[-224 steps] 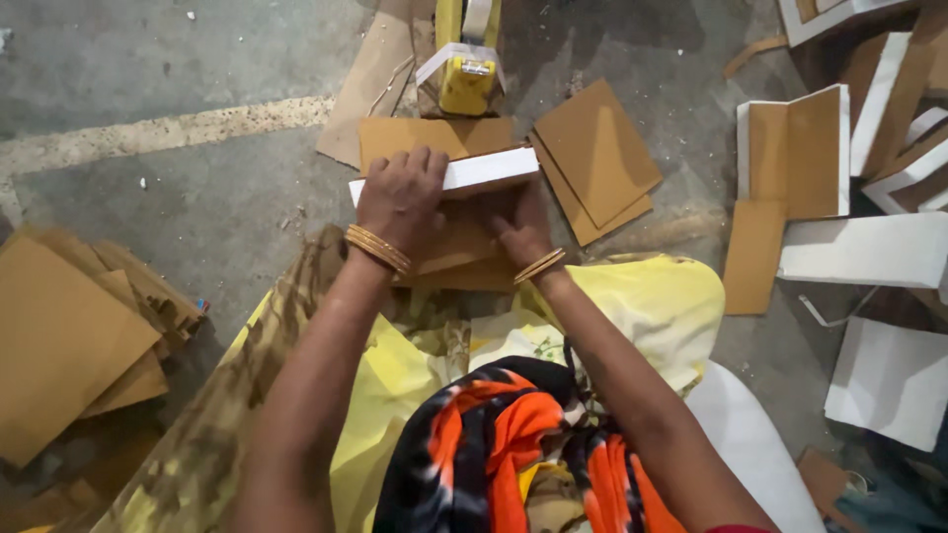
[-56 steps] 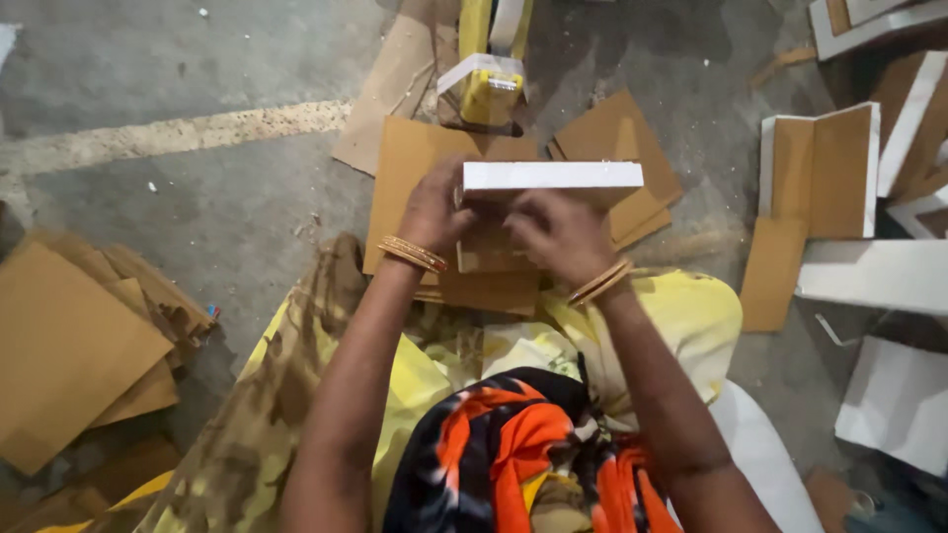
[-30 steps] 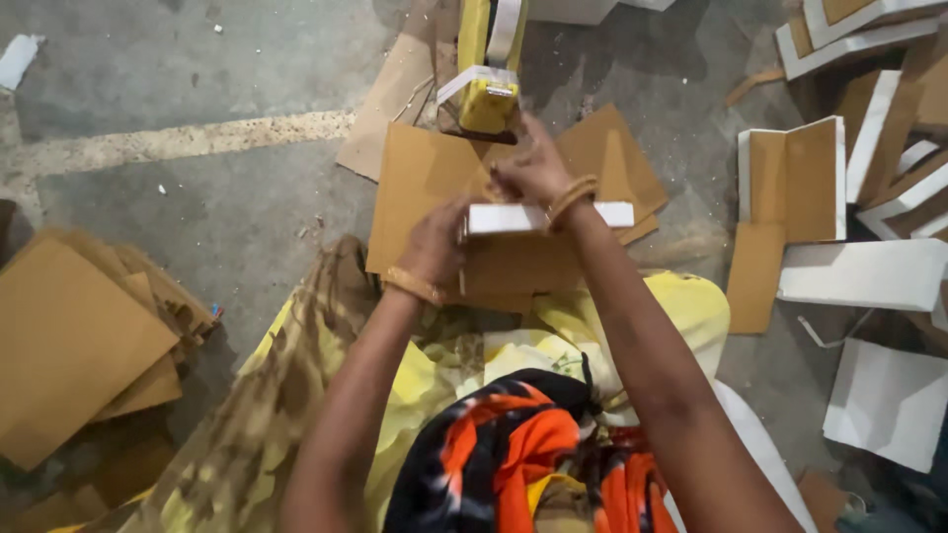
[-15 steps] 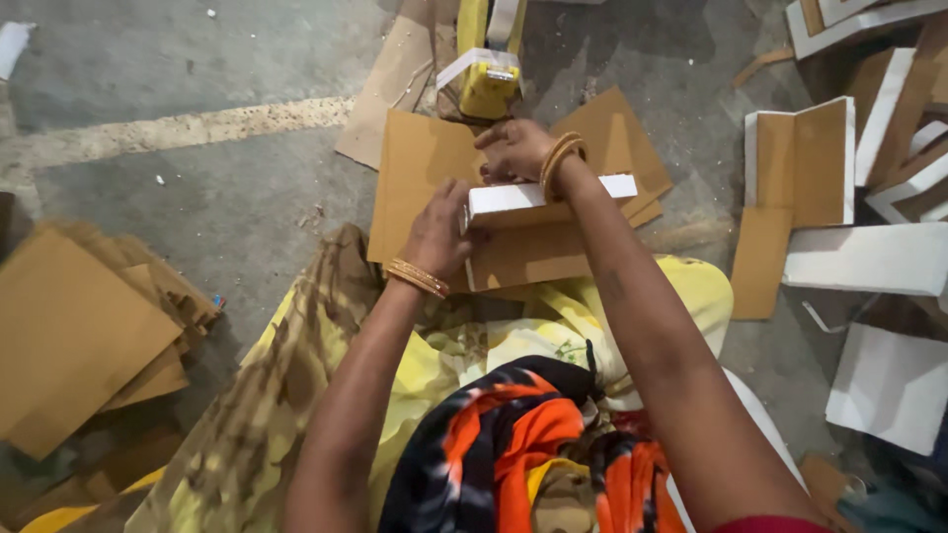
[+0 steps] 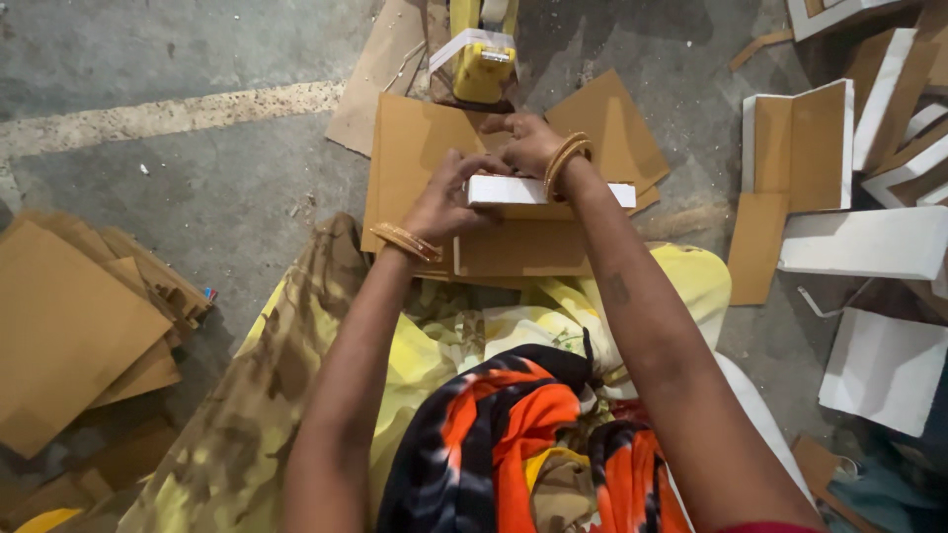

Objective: The person assembles small cardboard boxes by folding flaps and securing them with adhesive tape. They repeatedly pick up flat cardboard pieces, fold them into box shapes, and apply tape to seal the edges.

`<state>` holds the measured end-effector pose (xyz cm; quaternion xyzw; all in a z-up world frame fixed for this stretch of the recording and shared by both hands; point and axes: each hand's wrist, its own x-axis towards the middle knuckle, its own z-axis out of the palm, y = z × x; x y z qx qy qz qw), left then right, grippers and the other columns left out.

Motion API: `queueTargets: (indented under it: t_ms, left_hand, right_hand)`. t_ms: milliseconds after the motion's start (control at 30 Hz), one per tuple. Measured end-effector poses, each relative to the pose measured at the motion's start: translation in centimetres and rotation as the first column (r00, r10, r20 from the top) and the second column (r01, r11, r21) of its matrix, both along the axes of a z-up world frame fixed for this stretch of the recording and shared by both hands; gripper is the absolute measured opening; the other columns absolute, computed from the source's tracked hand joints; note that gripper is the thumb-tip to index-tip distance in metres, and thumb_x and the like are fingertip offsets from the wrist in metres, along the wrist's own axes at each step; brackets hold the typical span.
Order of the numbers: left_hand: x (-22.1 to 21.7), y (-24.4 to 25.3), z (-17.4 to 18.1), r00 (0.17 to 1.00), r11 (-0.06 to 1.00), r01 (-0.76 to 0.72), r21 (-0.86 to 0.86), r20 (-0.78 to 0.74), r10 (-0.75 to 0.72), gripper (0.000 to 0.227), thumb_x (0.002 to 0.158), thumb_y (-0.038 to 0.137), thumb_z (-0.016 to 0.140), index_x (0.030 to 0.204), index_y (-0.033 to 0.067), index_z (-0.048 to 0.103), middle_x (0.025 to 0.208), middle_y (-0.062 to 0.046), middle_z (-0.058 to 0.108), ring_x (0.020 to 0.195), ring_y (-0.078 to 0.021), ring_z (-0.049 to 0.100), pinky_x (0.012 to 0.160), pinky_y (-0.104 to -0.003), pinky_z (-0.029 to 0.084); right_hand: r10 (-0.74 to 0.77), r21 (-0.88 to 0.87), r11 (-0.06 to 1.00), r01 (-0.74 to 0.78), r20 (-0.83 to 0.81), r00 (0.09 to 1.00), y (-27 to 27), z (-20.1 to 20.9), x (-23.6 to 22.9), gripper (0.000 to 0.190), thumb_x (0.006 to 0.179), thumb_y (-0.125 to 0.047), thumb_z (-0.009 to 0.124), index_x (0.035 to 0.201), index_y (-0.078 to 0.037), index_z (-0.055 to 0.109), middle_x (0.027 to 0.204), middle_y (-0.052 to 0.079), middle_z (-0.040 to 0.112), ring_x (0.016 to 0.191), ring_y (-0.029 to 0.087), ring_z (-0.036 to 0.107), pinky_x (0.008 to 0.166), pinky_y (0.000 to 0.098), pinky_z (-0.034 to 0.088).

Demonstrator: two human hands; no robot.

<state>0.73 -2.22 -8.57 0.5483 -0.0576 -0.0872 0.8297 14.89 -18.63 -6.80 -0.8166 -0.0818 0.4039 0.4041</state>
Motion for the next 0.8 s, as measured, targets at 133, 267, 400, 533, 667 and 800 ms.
queueTargets:
  t_ms: [133,267,400,533,667,800]
  left_hand:
    - [0.5,0.2,-0.5,0.987,0.798,-0.117,0.592,0.160,0.026,0.066,0.063,0.011,0.094,0.123,0.0176,0.069,0.116,-0.015,0.056,0.113,-0.0310,0.058,0.104,-0.043,0.049]
    - [0.1,1.0,-0.8,0.990,0.606,-0.122,0.786,0.141,0.017,0.056,0.071,0.028,0.090,0.123,0.0185,0.070,0.119,-0.014,0.061,0.115,-0.0374,0.056,0.099,-0.048,0.047]
    - [-1.1,0.8,-1.7,0.972,0.460,-0.229,0.858,0.230,0.056,0.048,0.082,0.015,0.071,0.131,0.0167,0.068,0.129,-0.010,0.063,0.123,-0.0383,0.058,0.105,-0.048,0.047]
    - [-1.4,0.3,0.0,0.977,0.430,-0.212,0.878,0.188,0.099,0.064,0.074,0.031,0.088,0.128,0.0087,0.062,0.129,-0.017,0.060,0.119,-0.0439,0.054,0.098,-0.052,0.045]
    - [-2.1,0.6,4.8,0.962,0.720,-0.195,0.666,-0.011,0.271,0.079,0.071,0.028,0.086,0.139,0.0125,0.049,0.119,-0.014,0.066,0.111,-0.0351,0.067,0.094,-0.042,0.054]
    - [-3.8,-0.6,9.5,0.873,0.748,-0.460,0.478,0.091,0.479,0.055,0.077,0.022,0.088,0.120,0.0065,0.058,0.101,-0.012,0.074,0.097,-0.0339,0.074,0.088,-0.040,0.058]
  right_hand:
    - [-0.040,-0.008,0.999,0.040,-0.004,0.999,0.3,0.2,-0.6,0.057,0.084,-0.002,0.064,0.140,-0.006,0.057,0.109,0.013,0.074,0.086,0.019,0.072,0.073,0.0322,0.059]
    - [0.005,0.027,1.000,-0.015,0.326,0.945,1.2,1.8,-2.3,0.060,0.097,-0.023,0.074,0.146,-0.002,0.046,0.134,0.019,0.057,0.114,0.027,0.059,0.088,0.0384,0.052]
    - [0.040,0.156,0.978,-0.139,0.512,0.858,-0.1,5.3,-5.4,0.058,0.096,-0.038,0.070,0.144,-0.011,0.054,0.137,0.016,0.060,0.113,0.029,0.067,0.096,0.0409,0.057]
    - [0.521,-0.360,0.849,-0.386,0.688,0.505,-1.8,9.6,-8.2,0.066,0.080,-0.040,0.081,0.133,-0.008,0.060,0.121,0.019,0.065,0.109,0.043,0.063,0.092,0.0510,0.051]
    - [0.248,-0.203,0.969,-0.143,0.779,0.576,-3.6,12.6,-9.5,0.050,0.090,-0.025,0.075,0.135,-0.010,0.060,0.121,0.013,0.069,0.109,0.036,0.068,0.091,0.0460,0.056]
    - [-0.506,0.576,0.806,0.137,0.550,0.664,-4.7,11.0,-11.7,0.041,0.104,-0.017,0.072,0.135,-0.001,0.050,0.125,0.011,0.066,0.114,0.022,0.065,0.092,0.0382,0.055]
